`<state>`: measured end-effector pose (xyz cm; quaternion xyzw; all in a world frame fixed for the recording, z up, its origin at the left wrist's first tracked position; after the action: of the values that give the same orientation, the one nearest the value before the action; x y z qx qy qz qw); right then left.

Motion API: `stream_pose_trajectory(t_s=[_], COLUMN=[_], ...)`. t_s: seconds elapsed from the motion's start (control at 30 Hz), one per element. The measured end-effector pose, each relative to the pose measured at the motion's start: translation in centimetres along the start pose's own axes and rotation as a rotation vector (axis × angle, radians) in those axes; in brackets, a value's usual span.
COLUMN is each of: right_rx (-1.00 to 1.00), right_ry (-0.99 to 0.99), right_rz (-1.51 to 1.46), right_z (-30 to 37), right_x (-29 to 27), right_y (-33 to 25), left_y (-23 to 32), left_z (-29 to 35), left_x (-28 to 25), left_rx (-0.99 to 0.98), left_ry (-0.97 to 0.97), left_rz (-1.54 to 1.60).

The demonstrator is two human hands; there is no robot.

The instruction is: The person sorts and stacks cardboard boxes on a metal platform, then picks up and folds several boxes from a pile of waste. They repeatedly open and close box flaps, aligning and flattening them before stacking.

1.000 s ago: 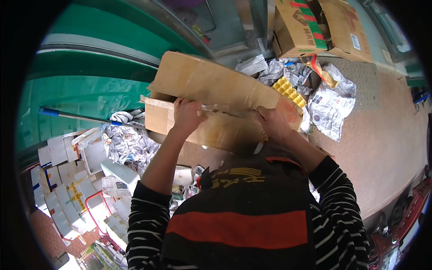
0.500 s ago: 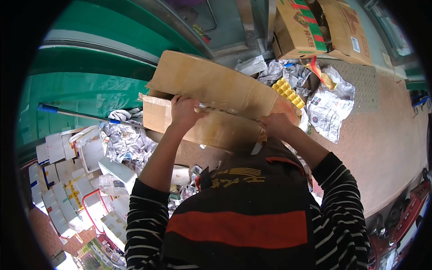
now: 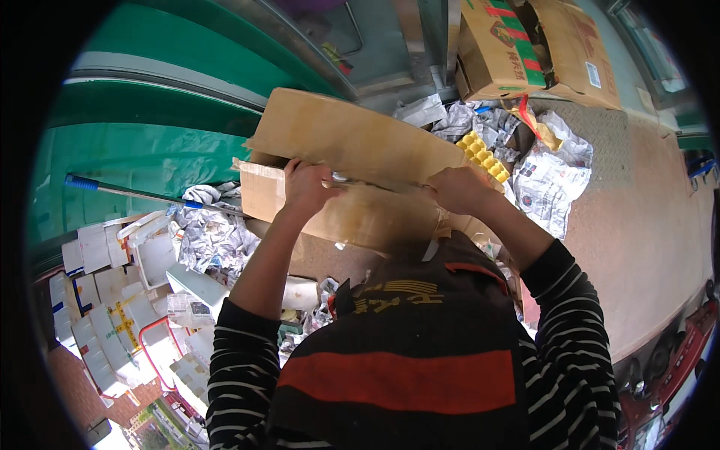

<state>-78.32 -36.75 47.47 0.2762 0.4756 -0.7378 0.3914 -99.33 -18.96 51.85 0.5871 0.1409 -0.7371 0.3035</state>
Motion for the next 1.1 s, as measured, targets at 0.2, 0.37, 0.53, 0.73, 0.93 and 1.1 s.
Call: stream_pose_trajectory(t_s=[0.2, 0.37, 0.53, 0.73, 0.93, 1.1], right_rx=[-0.089, 0.071, -0.009, -0.016, -0.023, 0.089], right_ry=[0.018, -0.124, -0.168, -0.186, -0.238, -0.296], right_rz=[-0.011, 0.068, 0.2, 0.202, 0.222, 0.156], right_z=[-1.8, -1.2, -0.7, 0.8, 1.1, 2.2], right_x=[3.1, 4.9, 3.5, 4.2, 5.9, 5.8], right_y=[-0.6, 0.9, -0.7, 1.2, 1.9, 4.2], left_y=[0.3, 0.7, 0.7, 0.2, 0.7, -2.4], left_z=[-0.2, -0.2, -0.1, -0.5, -0.4, -0.3], left_x=[0.4, -0.2, 0.6, -0.4, -0.8, -0.9], left_rx=[0.025, 0.097, 0.147, 0.047, 0.069, 0.036], left_ry=[0.024, 0.103, 0.162, 0.034, 0.031, 0.074], left_rz=[0.004, -0.022, 0.007, 0.023, -0.023, 0.033])
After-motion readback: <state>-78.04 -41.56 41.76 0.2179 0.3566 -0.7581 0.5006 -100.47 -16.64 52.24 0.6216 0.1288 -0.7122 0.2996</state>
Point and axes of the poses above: each hand's wrist, its own z-axis away from the middle knuckle, its own x-axis out of the palm, y = z × x, the point moved 3 cm from there along -z, towards the middle knuckle, and after that the axes turned 5 degrees about x, right-handed, at the moved point
